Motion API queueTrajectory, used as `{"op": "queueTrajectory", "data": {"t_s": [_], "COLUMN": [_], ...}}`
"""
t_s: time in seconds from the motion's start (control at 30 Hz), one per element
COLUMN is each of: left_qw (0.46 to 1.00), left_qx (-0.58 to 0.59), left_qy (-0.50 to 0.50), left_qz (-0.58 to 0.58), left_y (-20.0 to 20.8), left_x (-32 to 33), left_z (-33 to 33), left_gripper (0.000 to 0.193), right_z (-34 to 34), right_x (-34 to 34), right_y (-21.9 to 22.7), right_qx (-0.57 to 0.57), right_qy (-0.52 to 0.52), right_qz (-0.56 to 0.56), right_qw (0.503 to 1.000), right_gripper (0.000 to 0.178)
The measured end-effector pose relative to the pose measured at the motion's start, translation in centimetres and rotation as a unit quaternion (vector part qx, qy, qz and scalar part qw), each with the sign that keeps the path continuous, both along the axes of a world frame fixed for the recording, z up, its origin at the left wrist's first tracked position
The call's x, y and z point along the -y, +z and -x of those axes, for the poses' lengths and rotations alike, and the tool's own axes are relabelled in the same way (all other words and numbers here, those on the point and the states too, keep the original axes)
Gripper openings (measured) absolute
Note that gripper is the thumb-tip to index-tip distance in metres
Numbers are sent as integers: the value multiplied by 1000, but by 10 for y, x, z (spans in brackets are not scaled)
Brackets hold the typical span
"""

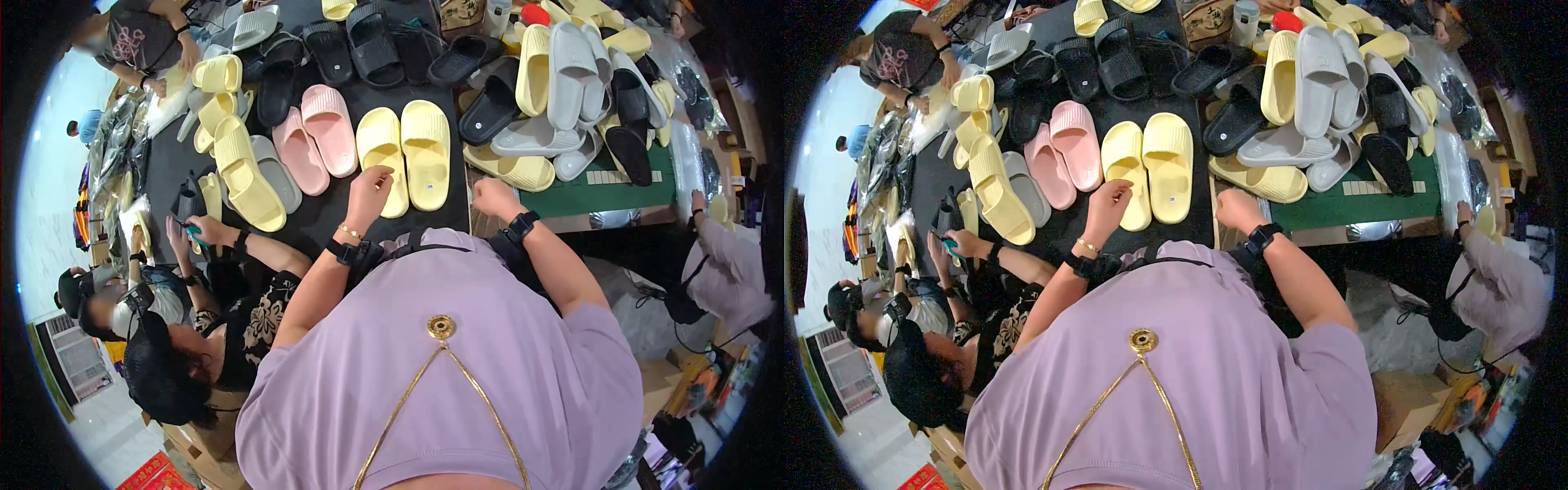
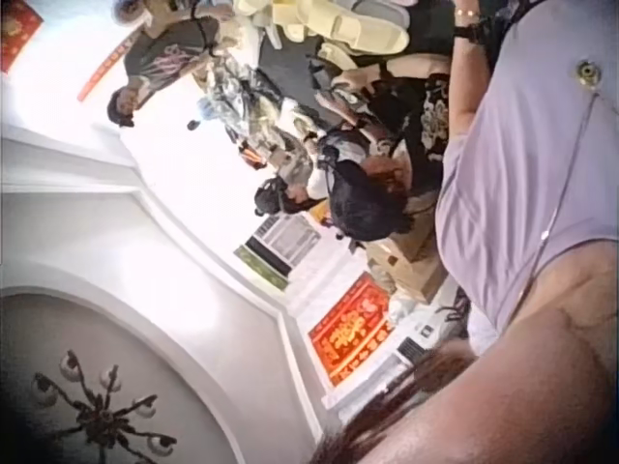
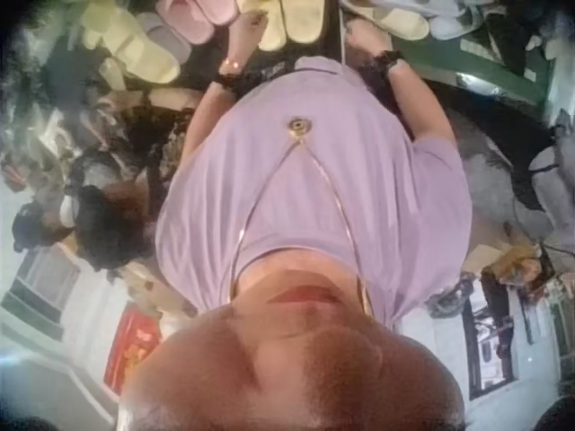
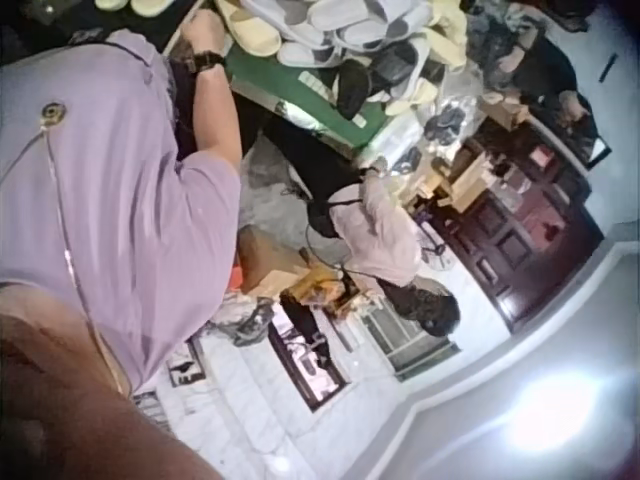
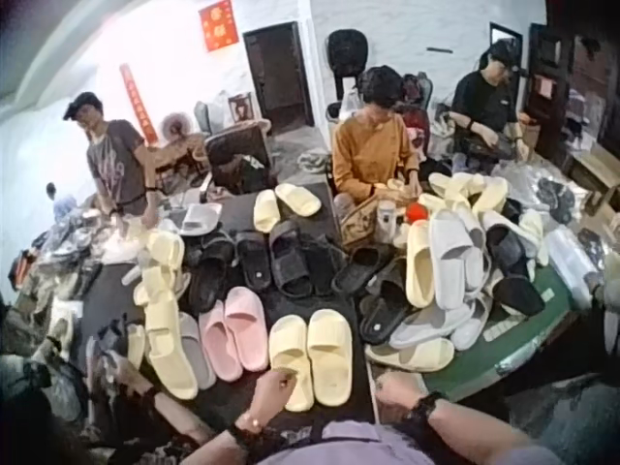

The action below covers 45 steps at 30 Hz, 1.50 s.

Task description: The recorder is inspecting, trimming, and cleaning pairs of sandals at a workstation in a shoe factory.

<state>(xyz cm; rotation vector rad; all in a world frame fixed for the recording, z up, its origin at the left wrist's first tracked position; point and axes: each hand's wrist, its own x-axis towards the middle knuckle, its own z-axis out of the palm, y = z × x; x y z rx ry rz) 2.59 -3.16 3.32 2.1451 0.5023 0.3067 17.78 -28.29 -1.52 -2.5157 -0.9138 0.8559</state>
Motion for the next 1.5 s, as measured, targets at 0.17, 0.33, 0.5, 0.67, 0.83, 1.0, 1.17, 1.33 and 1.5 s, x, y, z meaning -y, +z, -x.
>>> {"op": "queueTrajectory", "data": {"t_s": [0.17, 0.33, 0.5, 0.67, 0.83, 1.0, 1.17, 1.33, 1.5], "left_qw": [992, 985, 981, 975, 962, 944, 934, 958, 988], "left_qx": [-30, -18, -34, -31, 7, 36, 65, 106, 131], "left_qy": [-125, -169, -191, -216, -266, -300, -306, -232, -77], "left_qz": [-13, -18, -29, -36, -60, -134, -173, -132, -40], "left_y": [22, 26, 29, 40, 29, 39, 23, 28, 40], "left_x": [14, 21, 26, 31, 38, 52, 53, 46, 36], "left_z": [-15, -24, -25, -28, -43, -61, -76, -79, -82], "left_gripper": [20, 20, 19, 24, 35, 39, 23, 14, 16], "right_z": [-5, -37, -41, -11, -14, -2, 0, -13, -52], "right_x": [-5, -13, -16, -8, -20, -20, -26, -31, -36], "right_y": [24, 40, 60, 33, 69, 73, 93, 85, -23], "right_qx": [0, -132, -251, -179, -269, -309, -366, -373, -3], "right_qy": [12, -117, -134, -76, -104, -119, -154, -203, -177], "right_qz": [-25, -224, -211, -125, -190, -222, -244, -271, -169], "right_qw": [1000, 959, 935, 973, 938, 917, 885, 864, 969], "right_gripper": [15, 14, 13, 11, 7, 6, 6, 17, 31]}}
